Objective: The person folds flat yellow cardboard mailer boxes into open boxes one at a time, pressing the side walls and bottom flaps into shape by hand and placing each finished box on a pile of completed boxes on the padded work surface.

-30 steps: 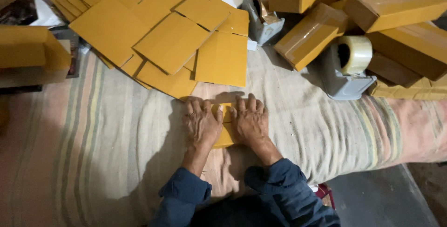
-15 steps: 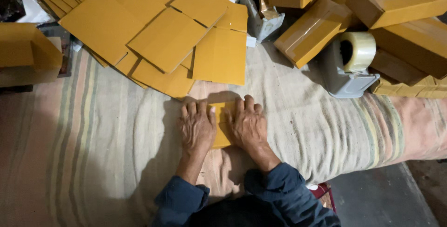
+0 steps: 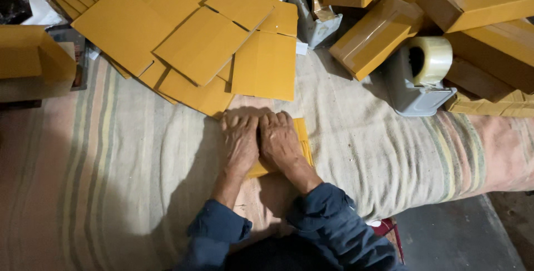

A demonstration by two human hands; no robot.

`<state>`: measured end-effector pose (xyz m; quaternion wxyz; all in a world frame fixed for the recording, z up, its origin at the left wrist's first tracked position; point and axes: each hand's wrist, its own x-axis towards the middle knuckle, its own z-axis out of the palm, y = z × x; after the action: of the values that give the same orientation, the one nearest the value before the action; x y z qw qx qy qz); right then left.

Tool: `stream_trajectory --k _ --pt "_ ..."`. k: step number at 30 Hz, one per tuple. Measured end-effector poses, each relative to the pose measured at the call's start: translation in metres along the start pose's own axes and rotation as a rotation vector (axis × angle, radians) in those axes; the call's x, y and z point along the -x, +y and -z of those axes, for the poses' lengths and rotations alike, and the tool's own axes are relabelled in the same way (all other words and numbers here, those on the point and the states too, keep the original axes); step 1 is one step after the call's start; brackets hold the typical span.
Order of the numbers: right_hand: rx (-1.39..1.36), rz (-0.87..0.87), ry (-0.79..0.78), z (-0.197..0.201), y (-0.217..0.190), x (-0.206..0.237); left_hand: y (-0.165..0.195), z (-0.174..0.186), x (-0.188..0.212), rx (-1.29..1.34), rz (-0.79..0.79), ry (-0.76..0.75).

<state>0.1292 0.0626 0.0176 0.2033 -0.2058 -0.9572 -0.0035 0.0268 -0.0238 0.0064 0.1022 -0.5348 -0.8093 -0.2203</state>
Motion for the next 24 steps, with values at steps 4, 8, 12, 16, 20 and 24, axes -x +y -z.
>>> stream_trajectory --k 4,8,12,16,20,24 --pt "-0.159 -0.013 -0.116 -0.005 0.011 -0.003 -0.010 -0.003 -0.003 0.090 0.059 -0.126" --pt "-0.127 -0.058 -0.058 0.004 0.029 0.000 -0.009 0.000 -0.003 0.216 0.143 -0.136" --pt "-0.043 -0.063 -0.110 0.006 0.027 0.003 -0.003 0.001 -0.005 0.068 0.111 -0.161" --pt "-0.122 0.079 0.049 -0.006 0.021 -0.002 -0.006 -0.002 -0.007 0.060 0.017 -0.162" --pt "-0.069 -0.017 0.003 -0.010 0.028 0.000 -0.009 -0.005 -0.011 0.135 0.221 -0.326" --pt "-0.051 0.034 0.170 -0.011 0.029 0.003 -0.009 -0.006 -0.009 0.044 0.104 -0.082"
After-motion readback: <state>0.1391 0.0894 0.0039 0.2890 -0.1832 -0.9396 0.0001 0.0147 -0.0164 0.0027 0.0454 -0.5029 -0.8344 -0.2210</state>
